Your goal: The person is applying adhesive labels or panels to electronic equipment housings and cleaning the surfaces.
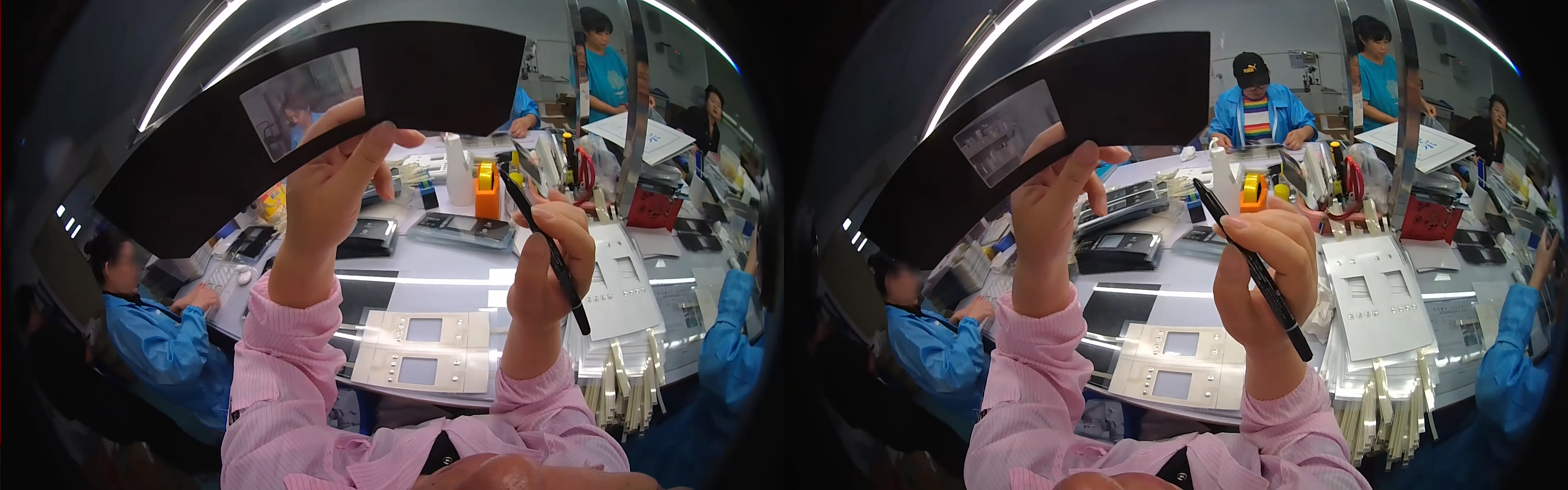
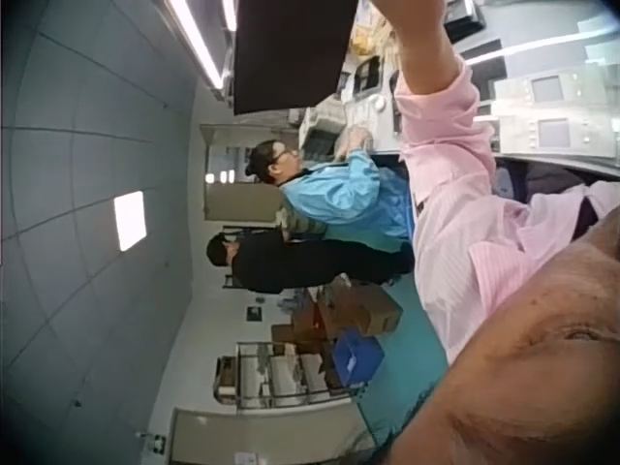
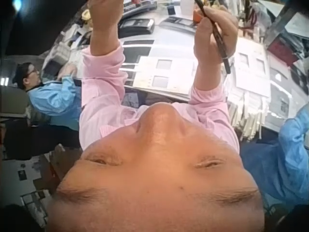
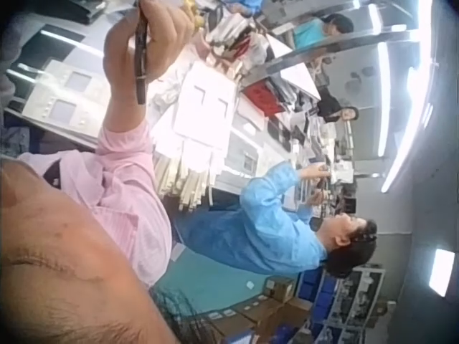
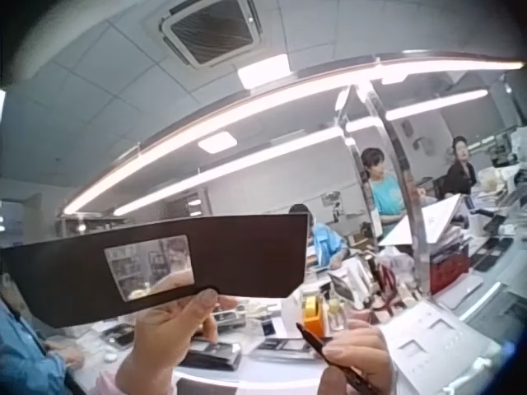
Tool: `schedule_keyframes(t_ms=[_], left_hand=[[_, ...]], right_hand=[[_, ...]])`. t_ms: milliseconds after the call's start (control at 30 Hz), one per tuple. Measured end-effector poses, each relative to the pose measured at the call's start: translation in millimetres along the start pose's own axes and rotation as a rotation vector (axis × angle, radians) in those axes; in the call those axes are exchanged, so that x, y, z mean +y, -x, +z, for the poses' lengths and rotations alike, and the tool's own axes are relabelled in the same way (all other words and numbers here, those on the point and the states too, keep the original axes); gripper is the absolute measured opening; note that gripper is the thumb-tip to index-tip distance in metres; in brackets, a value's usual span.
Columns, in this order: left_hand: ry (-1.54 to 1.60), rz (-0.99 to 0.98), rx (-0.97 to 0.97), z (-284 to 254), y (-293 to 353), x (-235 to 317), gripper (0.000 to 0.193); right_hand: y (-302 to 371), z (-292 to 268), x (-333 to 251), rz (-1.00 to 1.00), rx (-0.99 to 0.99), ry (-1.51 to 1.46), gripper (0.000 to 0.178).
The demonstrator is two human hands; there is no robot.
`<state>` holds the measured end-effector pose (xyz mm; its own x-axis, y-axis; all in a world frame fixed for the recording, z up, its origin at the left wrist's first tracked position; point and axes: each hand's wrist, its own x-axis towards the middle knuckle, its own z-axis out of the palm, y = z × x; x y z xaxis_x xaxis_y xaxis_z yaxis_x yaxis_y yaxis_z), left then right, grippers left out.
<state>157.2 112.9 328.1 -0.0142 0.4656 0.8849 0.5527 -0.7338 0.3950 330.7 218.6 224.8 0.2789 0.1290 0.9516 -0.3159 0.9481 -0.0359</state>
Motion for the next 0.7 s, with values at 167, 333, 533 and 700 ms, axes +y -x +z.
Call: schedule_keyframes(t_ms=[167, 333, 533, 700], left_hand=[[0.091, -0.163, -0.051, 17.6, 35.3, -13.7, 0.027], [0.126, -0.212, -0.061, 26.8, 44.2, -16.9, 0.027], [0.128, -0.223, -0.069, 31.7, 46.5, -15.4, 0.026], [0.064, -0.233, -0.033, 16.1, 51.8, -10.7, 0.026]], right_hand=[[-1.1, 2.9, 4.6, -0.033, -0.034, 0.092, 0.015], [2.1, 2.4, 7.6, -0.007, -0.088, 0.06, 0.017], [-0.9, 1.1, 5.6, 0.04, -0.042, 0.055, 0.023], [0.6, 15.0, 3.6, 0.064, -0.076, 0.04, 0.025]])
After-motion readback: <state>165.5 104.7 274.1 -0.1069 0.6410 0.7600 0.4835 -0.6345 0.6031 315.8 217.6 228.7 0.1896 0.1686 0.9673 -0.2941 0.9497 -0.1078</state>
